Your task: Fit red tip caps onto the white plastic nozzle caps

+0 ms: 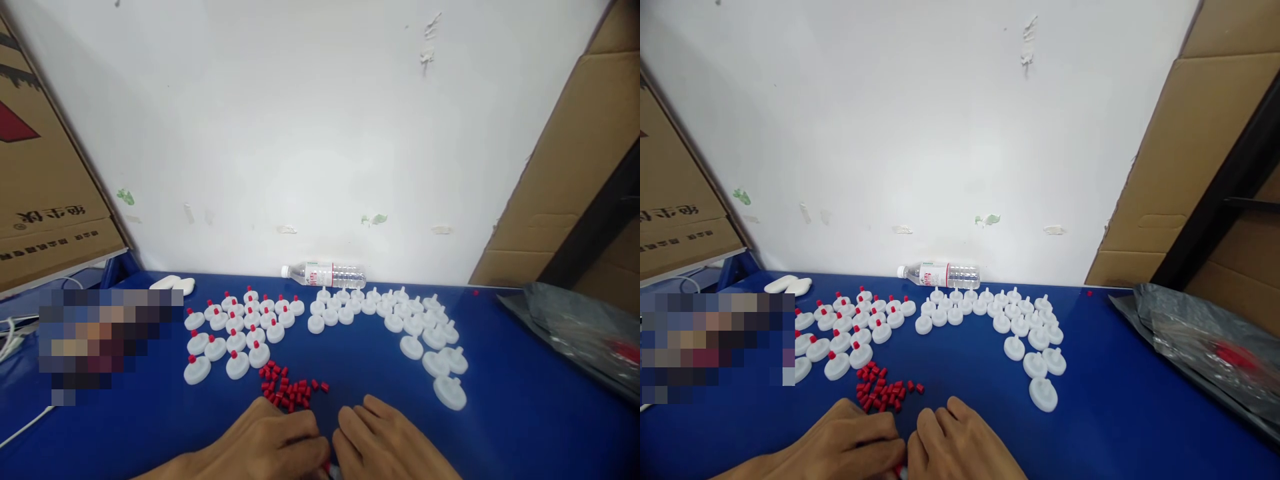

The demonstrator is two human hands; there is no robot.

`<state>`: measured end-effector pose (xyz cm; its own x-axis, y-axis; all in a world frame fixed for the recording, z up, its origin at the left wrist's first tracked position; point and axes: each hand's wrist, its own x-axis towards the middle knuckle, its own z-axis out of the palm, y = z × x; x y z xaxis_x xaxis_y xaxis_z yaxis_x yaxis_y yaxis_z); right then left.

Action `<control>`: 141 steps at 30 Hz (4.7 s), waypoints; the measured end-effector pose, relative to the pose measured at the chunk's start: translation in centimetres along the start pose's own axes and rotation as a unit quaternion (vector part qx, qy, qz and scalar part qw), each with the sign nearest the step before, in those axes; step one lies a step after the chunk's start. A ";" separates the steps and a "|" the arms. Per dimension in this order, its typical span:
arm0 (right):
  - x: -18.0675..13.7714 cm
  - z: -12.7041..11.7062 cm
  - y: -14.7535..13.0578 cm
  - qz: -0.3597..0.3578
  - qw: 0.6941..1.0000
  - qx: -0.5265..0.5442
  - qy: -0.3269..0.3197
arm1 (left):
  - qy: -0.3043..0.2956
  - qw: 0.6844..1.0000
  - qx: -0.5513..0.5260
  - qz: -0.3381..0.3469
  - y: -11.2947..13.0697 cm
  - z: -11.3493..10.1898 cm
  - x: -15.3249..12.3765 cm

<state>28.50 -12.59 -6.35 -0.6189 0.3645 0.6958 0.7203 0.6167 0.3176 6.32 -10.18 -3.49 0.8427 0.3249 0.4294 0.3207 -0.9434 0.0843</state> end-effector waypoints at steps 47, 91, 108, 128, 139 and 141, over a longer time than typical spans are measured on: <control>1.2 -2.0 3.0 0.037 0.993 0.108 0.004 | -0.240 0.853 0.287 -0.364 -14.4 -10.1 -2.7; -2.8 0.1 7.1 0.158 0.959 -0.184 -0.148 | 0.013 0.984 0.161 -0.076 -9.4 -6.8 -0.9; -3.9 0.8 7.5 0.203 0.926 -0.250 -0.198 | -0.070 0.990 0.098 -0.073 -8.8 -4.5 -1.3; -3.8 0.9 8.3 0.205 0.941 -0.218 -0.161 | -0.021 0.993 0.053 -0.107 -8.1 -4.7 -0.6; 0.2 -1.7 6.1 0.098 0.994 0.048 -0.018 | 0.063 0.995 0.029 -0.067 -6.2 -4.2 0.0; 0.3 -1.7 5.5 0.069 0.993 0.091 -0.010 | 0.086 0.995 0.019 -0.055 -5.6 -4.1 0.2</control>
<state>32.81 -10.29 -3.34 -0.5252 0.4680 0.7107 0.7321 0.6742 0.0971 2.89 -5.12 -0.23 0.7160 0.4062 0.5677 0.4259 -0.8986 0.1059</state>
